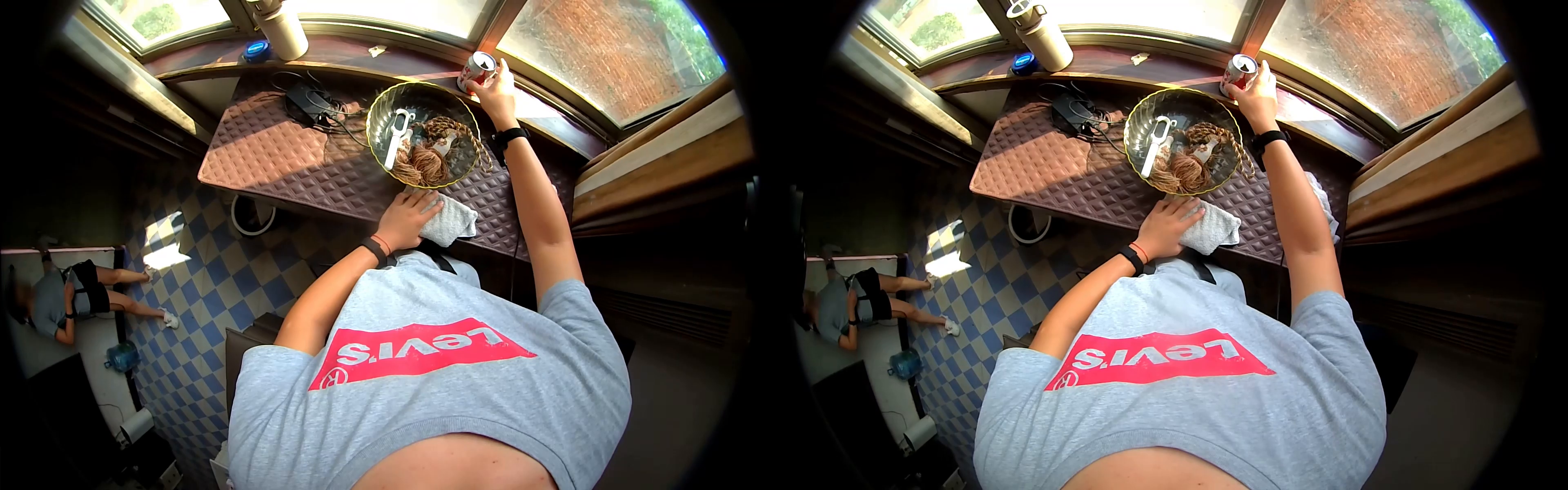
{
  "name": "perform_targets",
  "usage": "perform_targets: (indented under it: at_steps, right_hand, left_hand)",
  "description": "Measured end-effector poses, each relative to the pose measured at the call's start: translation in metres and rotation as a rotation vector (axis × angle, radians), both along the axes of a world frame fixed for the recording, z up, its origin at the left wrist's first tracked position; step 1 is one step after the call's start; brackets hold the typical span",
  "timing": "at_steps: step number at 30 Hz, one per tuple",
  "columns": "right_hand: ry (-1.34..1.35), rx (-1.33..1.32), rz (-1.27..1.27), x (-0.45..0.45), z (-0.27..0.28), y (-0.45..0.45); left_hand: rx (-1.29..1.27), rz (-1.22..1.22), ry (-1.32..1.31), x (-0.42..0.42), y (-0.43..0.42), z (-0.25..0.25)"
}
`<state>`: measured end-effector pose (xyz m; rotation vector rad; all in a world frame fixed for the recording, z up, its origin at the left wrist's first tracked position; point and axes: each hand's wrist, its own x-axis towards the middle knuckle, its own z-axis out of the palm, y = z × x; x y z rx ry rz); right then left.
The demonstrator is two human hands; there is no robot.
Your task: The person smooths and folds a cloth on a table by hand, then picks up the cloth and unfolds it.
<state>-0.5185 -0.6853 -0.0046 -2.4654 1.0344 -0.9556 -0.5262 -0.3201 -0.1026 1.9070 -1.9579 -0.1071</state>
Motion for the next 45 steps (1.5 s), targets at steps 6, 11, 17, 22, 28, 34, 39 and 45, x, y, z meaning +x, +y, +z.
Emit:
perform_targets:
  at_steps: [6,11,17,22,28,34,39,45]
  right_hand:
    - [0.017,0.068,0.014,-0.059,0.005,0.028]
    - [0.078,0.176,-0.041,-0.130,0.001,0.047]
    - [0.292,0.167,-0.213,-0.217,-0.018,0.048]
    - [0.513,0.291,-0.350,-0.256,-0.032,0.056]
    - [0.486,0.191,-0.334,-0.272,-0.077,0.060]
    - [0.556,0.168,-0.372,-0.269,-0.073,0.066]
    - [0.602,0.122,-0.373,-0.268,-0.072,0.070]
    - [0.632,0.072,-0.407,-0.262,-0.068,0.077]
  left_hand:
    - [0.023,0.007,0.002,0.000,0.000,-0.001]
    - [0.003,0.002,0.003,0.001,0.001,0.002]
    - [-0.002,0.008,-0.001,0.000,0.000,0.004]
    - [0.020,0.017,-0.011,-0.001,0.000,0.006]
    - [0.006,0.014,-0.013,-0.001,0.000,0.005]
    - [0.027,0.024,-0.016,-0.002,0.000,0.007]
    - [0.015,0.026,-0.017,-0.002,0.000,0.006]
    - [0.022,0.026,-0.027,-0.002,-0.001,0.005]
